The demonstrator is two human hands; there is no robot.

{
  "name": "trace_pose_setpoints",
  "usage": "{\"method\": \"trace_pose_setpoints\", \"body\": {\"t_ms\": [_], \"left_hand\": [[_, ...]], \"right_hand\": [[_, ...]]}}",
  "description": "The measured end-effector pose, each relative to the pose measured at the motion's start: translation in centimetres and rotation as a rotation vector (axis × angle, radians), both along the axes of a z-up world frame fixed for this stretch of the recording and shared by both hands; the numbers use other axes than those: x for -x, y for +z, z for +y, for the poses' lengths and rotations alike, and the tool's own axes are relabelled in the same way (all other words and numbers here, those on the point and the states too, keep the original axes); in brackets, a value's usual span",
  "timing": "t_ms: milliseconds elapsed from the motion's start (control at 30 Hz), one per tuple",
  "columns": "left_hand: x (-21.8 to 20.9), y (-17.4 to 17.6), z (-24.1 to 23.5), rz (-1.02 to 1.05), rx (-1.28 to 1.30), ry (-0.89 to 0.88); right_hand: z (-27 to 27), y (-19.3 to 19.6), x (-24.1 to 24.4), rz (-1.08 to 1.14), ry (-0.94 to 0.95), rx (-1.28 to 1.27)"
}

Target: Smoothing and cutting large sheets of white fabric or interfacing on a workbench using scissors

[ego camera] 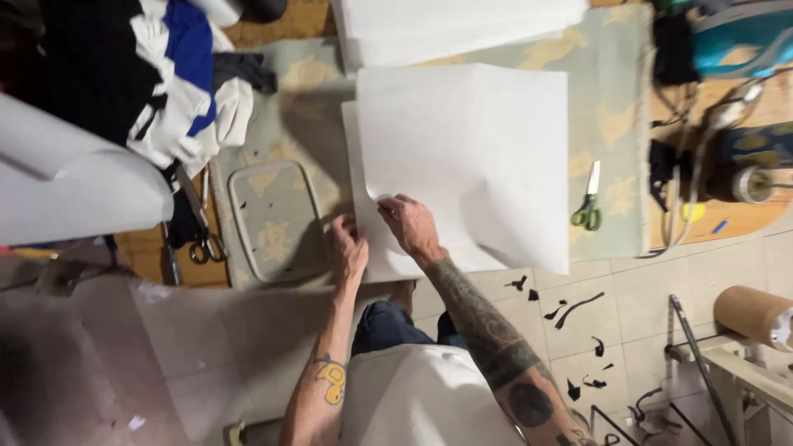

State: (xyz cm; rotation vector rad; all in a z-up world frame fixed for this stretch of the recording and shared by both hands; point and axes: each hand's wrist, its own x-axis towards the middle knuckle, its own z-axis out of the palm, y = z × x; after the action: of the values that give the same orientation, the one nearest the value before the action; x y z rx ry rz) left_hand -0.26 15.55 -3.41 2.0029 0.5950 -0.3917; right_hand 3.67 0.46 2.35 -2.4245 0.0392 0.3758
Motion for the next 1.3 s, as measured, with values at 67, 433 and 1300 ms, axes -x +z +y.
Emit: {"method": "trace_pose_setpoints", "body": {"t_ms": [67,433,1300], "left_hand": [[-0.6,1.2,0.1,0.02,-0.003,0.032],[-0.5,-3.0,0.2,-0.184,0.041,0.057],[-0.1,-2.7,0.9,-0.268,0.031,0.06]], "right_hand": [[1.6,-0.9,0.9,0.07,0.041,0.021],[-8.1,9.8,5.0,-0.297,0.022,-0.025],[-25.1,-1.2,14.4,-0.133,-0.091,0.323]]}}
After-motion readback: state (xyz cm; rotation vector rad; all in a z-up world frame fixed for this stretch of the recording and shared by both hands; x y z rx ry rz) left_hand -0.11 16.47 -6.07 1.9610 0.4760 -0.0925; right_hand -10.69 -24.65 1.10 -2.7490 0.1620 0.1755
